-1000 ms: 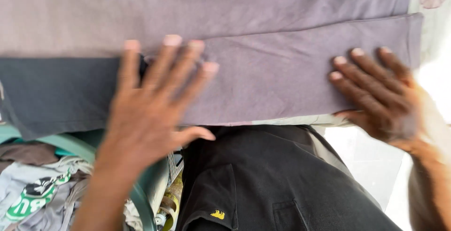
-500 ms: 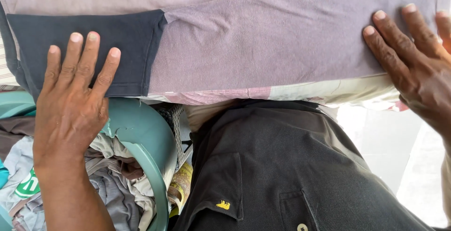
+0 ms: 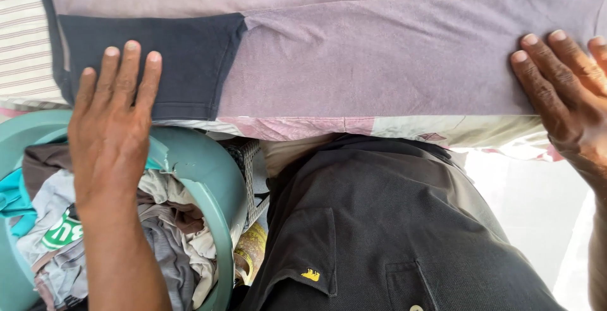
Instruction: The person takes a grey t-shirt from a laundry basket and lays it on a bed. They smooth the fabric, fold the sleeves inward, and then fold the shirt in half and again into a compact rectangle. The folded shirt is placed on top of a stack of other folded clothes.
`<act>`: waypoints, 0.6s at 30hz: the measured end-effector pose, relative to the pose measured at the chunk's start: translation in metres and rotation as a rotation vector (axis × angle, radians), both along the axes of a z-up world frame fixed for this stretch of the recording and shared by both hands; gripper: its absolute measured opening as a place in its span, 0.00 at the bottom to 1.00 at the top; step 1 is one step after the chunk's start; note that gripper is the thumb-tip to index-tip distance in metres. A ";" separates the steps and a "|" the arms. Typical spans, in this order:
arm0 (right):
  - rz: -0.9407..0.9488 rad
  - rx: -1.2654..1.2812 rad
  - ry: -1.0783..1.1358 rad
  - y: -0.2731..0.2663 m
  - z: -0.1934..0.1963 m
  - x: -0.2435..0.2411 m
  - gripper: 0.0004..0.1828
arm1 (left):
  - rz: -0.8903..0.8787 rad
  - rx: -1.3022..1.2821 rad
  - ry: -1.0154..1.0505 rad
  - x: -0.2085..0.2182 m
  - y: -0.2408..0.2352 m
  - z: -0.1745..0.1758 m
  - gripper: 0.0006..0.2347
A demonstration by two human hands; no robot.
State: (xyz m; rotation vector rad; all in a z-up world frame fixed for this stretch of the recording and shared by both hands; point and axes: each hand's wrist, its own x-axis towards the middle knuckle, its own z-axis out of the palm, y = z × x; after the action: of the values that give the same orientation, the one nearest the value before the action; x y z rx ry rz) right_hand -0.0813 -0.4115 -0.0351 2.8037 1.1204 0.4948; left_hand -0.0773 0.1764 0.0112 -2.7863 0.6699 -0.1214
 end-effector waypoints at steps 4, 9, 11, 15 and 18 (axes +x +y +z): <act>0.090 0.042 0.015 -0.008 -0.004 0.005 0.23 | 0.041 -0.041 0.063 -0.004 -0.001 -0.004 0.39; 0.190 0.119 0.186 -0.008 0.005 -0.007 0.32 | 0.048 -0.107 0.102 -0.025 -0.001 0.019 0.39; 0.236 0.142 0.226 -0.006 0.009 -0.013 0.43 | 0.037 -0.103 0.087 -0.033 0.002 0.024 0.39; 0.099 0.146 0.332 0.009 0.030 -0.026 0.28 | 0.064 -0.231 0.177 -0.043 0.009 0.026 0.43; 0.031 0.160 0.360 0.010 0.041 -0.016 0.35 | 0.148 -0.296 0.288 -0.035 0.016 0.017 0.42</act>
State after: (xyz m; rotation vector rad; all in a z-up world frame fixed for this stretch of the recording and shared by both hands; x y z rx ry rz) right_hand -0.0976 -0.4019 0.0059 3.1055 1.2342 0.0815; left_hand -0.1124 0.1926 0.0279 -3.1631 0.5431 0.2333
